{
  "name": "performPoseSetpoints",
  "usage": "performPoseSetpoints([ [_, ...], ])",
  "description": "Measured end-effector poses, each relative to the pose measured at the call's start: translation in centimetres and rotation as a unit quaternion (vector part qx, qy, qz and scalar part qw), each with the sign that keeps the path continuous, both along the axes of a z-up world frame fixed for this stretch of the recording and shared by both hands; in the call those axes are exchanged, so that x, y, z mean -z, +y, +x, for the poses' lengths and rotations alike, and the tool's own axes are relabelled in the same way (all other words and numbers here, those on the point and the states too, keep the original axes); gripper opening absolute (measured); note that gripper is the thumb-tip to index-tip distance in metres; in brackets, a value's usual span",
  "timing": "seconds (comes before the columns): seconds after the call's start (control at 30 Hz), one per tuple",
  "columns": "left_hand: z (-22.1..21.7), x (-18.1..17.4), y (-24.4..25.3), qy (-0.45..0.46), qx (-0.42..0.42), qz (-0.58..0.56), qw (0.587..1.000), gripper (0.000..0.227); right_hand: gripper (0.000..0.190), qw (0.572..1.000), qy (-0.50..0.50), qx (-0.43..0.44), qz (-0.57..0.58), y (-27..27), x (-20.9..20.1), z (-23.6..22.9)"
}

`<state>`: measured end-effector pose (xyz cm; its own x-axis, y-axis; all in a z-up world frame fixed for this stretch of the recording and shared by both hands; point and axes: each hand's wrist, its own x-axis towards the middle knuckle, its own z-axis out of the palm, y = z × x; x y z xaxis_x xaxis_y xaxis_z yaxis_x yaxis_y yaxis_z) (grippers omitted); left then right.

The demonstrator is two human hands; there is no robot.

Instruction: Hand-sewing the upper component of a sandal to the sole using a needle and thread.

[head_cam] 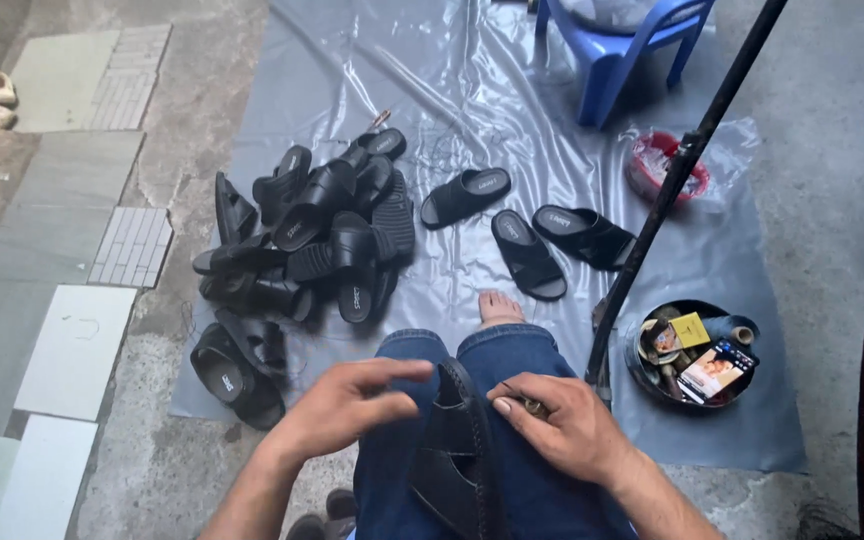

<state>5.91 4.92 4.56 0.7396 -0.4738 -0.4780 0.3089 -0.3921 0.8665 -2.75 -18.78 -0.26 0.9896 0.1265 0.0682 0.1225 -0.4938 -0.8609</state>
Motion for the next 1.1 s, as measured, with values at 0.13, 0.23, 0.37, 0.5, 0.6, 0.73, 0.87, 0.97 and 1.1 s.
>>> performPoseSetpoints([
  [0.13, 0.9, -0.1, -0.8, -0.019, 0.180, 0.160, 0.970, 0.047, 0.017, 0.999, -0.033, -0.023, 0.014, 0.1, -0.2, 0.3],
  [0.23, 1.2, 1.2, -0.8, -0.021, 0.203, 0.124, 0.971, 0.041, 0.016, 0.999, -0.044, -0.022, 0.010, 0.2, -0.1, 0.4],
  [0.37, 1.7, 2.3, -0.5, -0.155, 0.279, 0.093, 0.943, 0.034, 0.014, 0.997, -0.071, -0.014, 0.008, 0.4, -0.2, 0.7],
  [0.5, 1.1, 3.3, 0.2, -0.202, 0.276, 0.073, 0.937, 0.033, 0.013, 0.997, -0.075, -0.008, -0.026, 0.6, 0.1, 0.5],
  [0.6, 1.2, 3.1, 1.7, -0.215, 0.250, 0.107, 0.938, 0.039, 0.014, 1.000, 0.027, 0.004, -0.003, -0.1, -0.2, 0.9],
  [0.73, 1.1, 0.9, 5.0, 0.044, -0.067, 0.125, 0.989, 0.032, 0.035, 0.994, 0.106, -0.020, -0.020, -2.4, -2.2, 0.9],
  [0.87, -0.2, 6.8, 9.0, -0.216, -0.072, 0.442, 0.868, 0.037, 0.039, 0.986, 0.094, -0.079, -0.113, -4.0, -4.8, 0.7],
  [0.97, -1.7, 2.8, 4.0, -0.267, -0.027, 0.146, 0.952, 0.024, 0.037, 0.967, 0.046, -0.199, -0.152, -2.9, -6.3, 1.1],
  [1.1, -3.2, 1.1, -0.1, -0.272, 0.102, 0.018, 0.957, 0.037, 0.037, 0.950, 0.037, -0.234, -0.203, -2.2, -5.8, 1.7],
])
